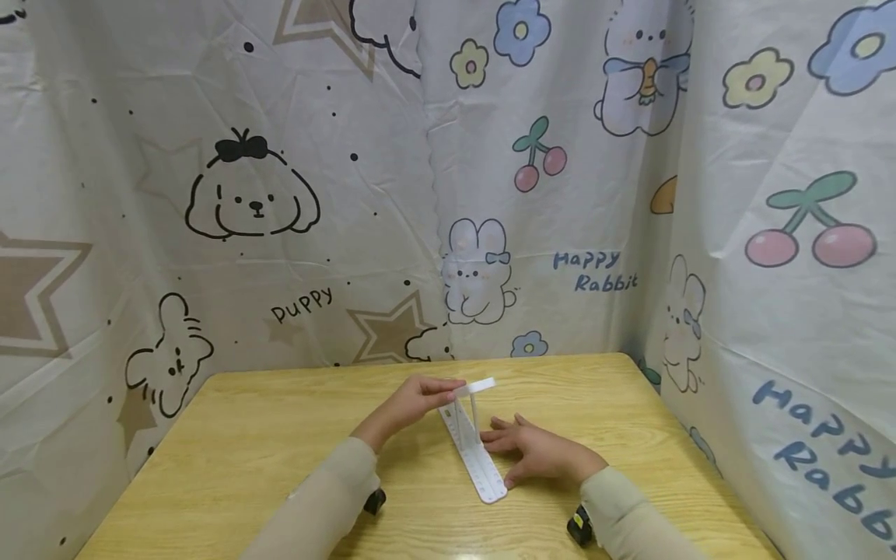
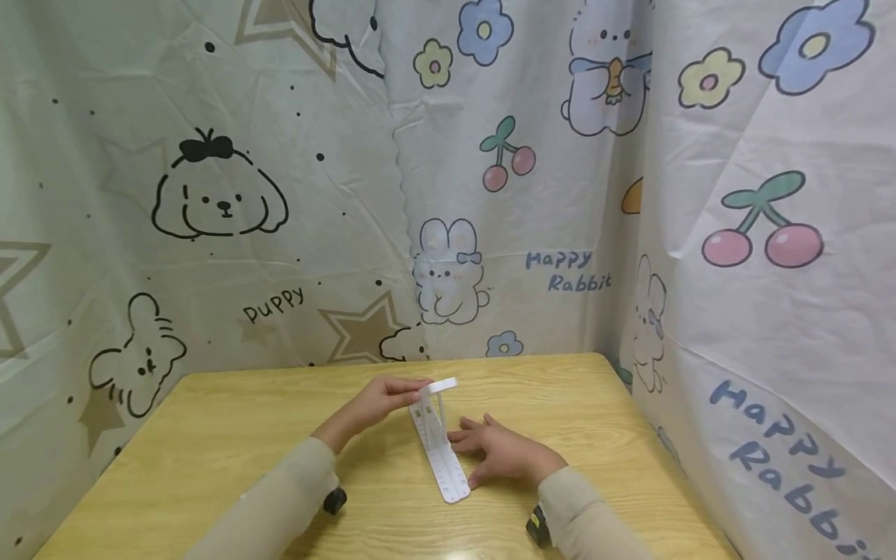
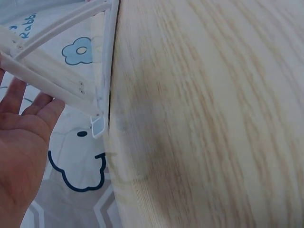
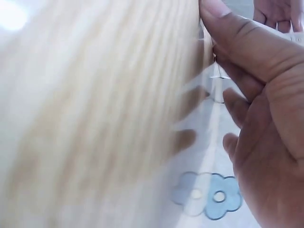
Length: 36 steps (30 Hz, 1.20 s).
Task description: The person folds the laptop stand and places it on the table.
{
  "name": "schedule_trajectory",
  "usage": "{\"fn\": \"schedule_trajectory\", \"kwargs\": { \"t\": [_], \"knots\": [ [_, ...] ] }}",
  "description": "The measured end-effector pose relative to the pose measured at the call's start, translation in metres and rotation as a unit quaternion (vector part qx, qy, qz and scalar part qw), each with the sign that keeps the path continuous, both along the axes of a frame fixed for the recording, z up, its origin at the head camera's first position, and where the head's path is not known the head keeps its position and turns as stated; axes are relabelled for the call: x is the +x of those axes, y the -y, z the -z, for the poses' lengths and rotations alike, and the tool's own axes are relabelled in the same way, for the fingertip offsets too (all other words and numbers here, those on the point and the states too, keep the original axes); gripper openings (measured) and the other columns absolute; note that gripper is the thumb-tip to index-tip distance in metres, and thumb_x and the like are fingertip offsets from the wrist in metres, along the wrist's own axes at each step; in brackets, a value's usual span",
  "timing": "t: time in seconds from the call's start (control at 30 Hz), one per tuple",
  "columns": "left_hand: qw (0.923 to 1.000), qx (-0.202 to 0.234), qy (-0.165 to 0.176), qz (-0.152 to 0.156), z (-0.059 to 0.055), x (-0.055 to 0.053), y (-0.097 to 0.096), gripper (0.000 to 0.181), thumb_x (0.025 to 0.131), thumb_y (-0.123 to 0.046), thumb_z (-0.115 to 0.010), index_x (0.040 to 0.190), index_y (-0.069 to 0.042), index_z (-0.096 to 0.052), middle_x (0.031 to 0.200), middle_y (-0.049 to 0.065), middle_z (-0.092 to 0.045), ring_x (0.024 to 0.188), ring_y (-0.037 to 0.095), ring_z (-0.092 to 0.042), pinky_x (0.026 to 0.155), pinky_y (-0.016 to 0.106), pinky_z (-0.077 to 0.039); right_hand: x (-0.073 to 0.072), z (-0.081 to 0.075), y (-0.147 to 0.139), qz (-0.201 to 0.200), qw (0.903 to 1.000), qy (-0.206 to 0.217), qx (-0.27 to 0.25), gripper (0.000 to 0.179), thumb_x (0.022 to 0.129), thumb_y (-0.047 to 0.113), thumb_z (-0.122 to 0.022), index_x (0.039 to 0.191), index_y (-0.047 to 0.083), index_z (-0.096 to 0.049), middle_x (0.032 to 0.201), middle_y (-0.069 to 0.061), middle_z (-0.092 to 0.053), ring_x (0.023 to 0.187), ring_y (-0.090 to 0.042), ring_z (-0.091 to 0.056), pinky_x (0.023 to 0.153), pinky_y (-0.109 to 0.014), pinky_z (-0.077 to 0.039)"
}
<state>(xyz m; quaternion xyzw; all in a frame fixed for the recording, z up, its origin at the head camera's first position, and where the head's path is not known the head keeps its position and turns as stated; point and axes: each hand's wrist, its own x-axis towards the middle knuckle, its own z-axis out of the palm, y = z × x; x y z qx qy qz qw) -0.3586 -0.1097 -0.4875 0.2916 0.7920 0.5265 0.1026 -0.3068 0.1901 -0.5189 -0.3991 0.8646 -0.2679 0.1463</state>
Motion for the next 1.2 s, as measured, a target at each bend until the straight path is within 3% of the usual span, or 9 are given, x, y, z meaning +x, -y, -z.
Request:
{"fn": "schedule_trajectory", "kwargs": {
  "t": [0.17, 0.4, 0.7, 0.93, 1.2],
  "knots": [
    [1.0, -0.003, 0.001, 0.01, -0.002, -0.003, 0.005, 0.041, 0.101, -0.032, -0.066, 0.138, -0.013, -0.066, 0.144, 0.0, -0.061, 0.142, 0.026, -0.048, 0.116, 0.049, -0.042, 0.003, -0.004, 0.01, 0.013, 0.999, -0.032, 0.029, 0.082, 0.075, 0.041, -0.084, 0.146, 0.01, -0.056, 0.158, -0.001, -0.046, 0.155, -0.036, -0.023, 0.125, -0.065, -0.002],
    [0.9996, -0.005, -0.009, 0.026, -0.005, -0.004, 0.009, 0.034, 0.103, -0.024, -0.063, 0.135, -0.014, -0.068, 0.147, 0.008, -0.058, 0.142, 0.028, -0.049, 0.118, 0.049, -0.04, 0.007, -0.004, 0.017, 0.017, 0.9986, -0.044, 0.024, 0.086, 0.074, 0.041, -0.085, 0.149, 0.011, -0.054, 0.159, -0.004, -0.045, 0.155, -0.039, -0.022, 0.124, -0.067, -0.001],
    [0.9997, 0.004, -0.006, 0.024, -0.009, -0.005, 0.013, 0.032, 0.103, -0.015, -0.062, 0.134, -0.011, -0.069, 0.149, 0.012, -0.055, 0.142, 0.029, -0.048, 0.118, 0.05, -0.04, 0.005, -0.004, 0.024, 0.027, 0.9967, -0.067, 0.038, 0.089, 0.074, 0.048, -0.084, 0.149, 0.013, -0.053, 0.159, 0.0, -0.044, 0.156, -0.035, -0.02, 0.125, -0.065, 0.0],
    [0.9995, 0.013, 0.002, 0.028, -0.004, -0.005, 0.015, 0.033, 0.103, -0.018, -0.062, 0.135, -0.009, -0.067, 0.148, 0.016, -0.055, 0.142, 0.033, -0.048, 0.117, 0.049, -0.041, 0.008, -0.001, 0.032, 0.039, 0.9962, -0.066, 0.041, 0.09, 0.073, 0.051, -0.084, 0.147, 0.009, -0.056, 0.159, -0.003, -0.045, 0.155, -0.037, -0.022, 0.124, -0.067, 0.0],
    [0.9994, 0.013, 0.015, 0.027, 0.002, -0.008, 0.019, 0.034, 0.103, -0.019, -0.062, 0.137, -0.012, -0.067, 0.149, 0.011, -0.056, 0.141, 0.028, -0.049, 0.116, 0.049, -0.043, 0.016, -0.003, 0.042, 0.067, 0.996, -0.043, 0.04, 0.088, 0.072, 0.045, -0.087, 0.146, 0.008, -0.057, 0.16, -0.005, -0.044, 0.155, -0.039, -0.023, 0.124, -0.068, -0.002]
  ]
}}
